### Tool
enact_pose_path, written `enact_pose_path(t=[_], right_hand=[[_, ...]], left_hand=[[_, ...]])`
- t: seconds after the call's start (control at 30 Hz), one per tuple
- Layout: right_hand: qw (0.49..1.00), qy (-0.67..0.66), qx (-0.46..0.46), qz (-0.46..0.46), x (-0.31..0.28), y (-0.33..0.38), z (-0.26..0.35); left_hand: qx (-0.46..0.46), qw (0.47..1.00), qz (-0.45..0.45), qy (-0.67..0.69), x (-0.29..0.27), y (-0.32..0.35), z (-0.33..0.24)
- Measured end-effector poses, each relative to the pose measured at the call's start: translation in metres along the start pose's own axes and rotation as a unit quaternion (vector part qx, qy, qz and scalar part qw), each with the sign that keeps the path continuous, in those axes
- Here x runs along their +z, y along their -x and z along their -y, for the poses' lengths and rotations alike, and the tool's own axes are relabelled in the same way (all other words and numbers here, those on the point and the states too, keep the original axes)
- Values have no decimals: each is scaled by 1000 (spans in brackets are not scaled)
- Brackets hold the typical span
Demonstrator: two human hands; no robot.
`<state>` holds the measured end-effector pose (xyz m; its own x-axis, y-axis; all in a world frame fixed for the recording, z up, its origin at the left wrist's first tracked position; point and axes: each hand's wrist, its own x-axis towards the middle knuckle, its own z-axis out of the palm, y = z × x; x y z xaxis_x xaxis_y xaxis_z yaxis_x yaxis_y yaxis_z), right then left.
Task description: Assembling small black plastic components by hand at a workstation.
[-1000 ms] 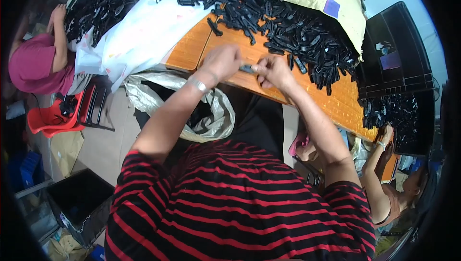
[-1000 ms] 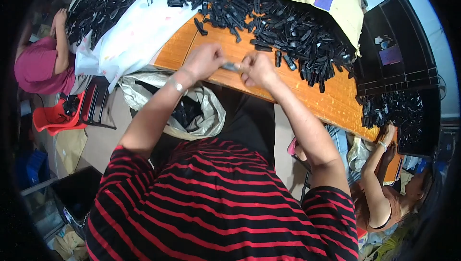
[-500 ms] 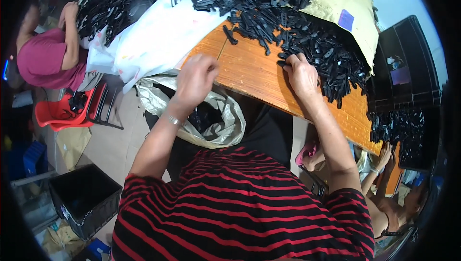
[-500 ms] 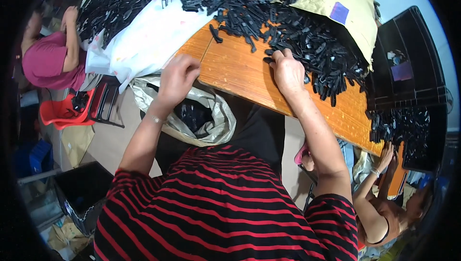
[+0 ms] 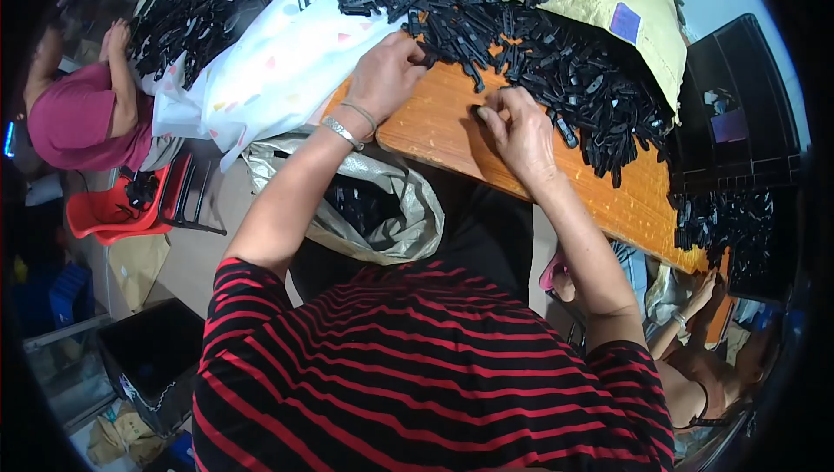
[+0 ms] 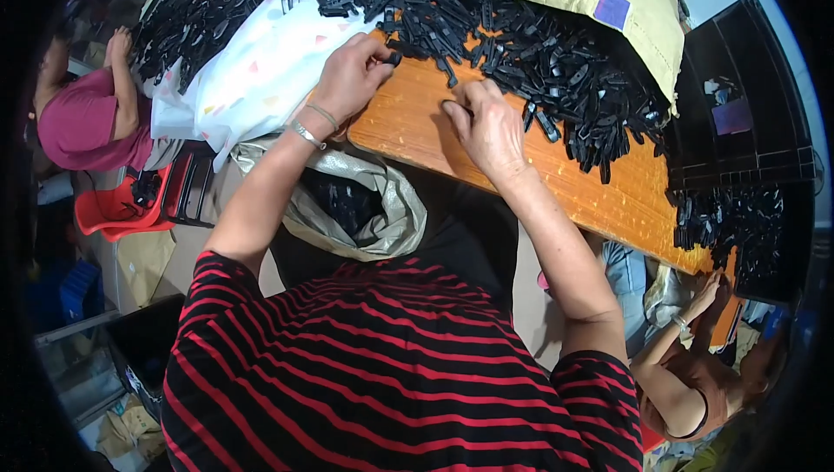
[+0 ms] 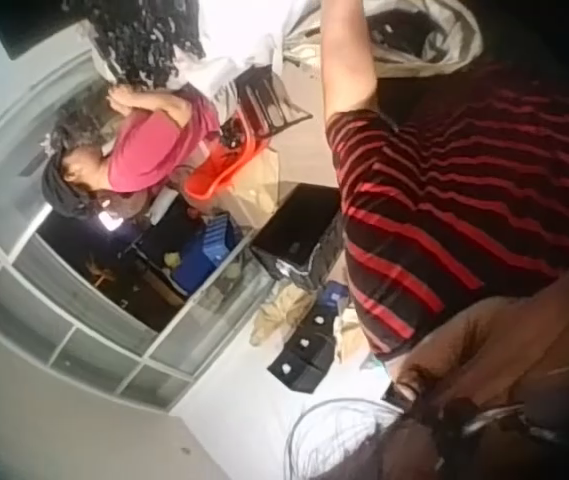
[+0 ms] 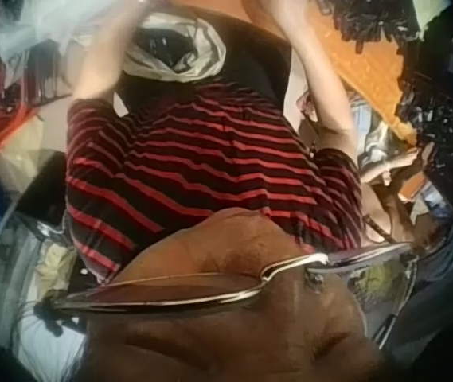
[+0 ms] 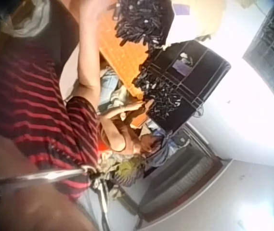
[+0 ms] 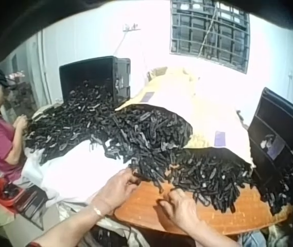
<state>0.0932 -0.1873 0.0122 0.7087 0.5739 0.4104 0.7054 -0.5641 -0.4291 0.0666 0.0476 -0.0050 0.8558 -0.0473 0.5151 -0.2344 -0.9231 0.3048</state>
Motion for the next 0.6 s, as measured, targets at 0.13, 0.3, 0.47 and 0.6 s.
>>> enact_pose_path(t=[0.13,0.3,0.47,0.6], right_hand=[[988,-146,53,-23,0,-5,11],[915,-345,206,44,-20,-9,6],[885,-349,292,104,-22,-7,-10],[898,-271,318,137,-14,-7,-24]], left_hand=[[-267,827,41,493,5,-4,-56],[-367,592,60,714,-2,-8,-81],[-327,716,121,604,12,-16,-71],[-319,788,162,500,35,-13,-67]])
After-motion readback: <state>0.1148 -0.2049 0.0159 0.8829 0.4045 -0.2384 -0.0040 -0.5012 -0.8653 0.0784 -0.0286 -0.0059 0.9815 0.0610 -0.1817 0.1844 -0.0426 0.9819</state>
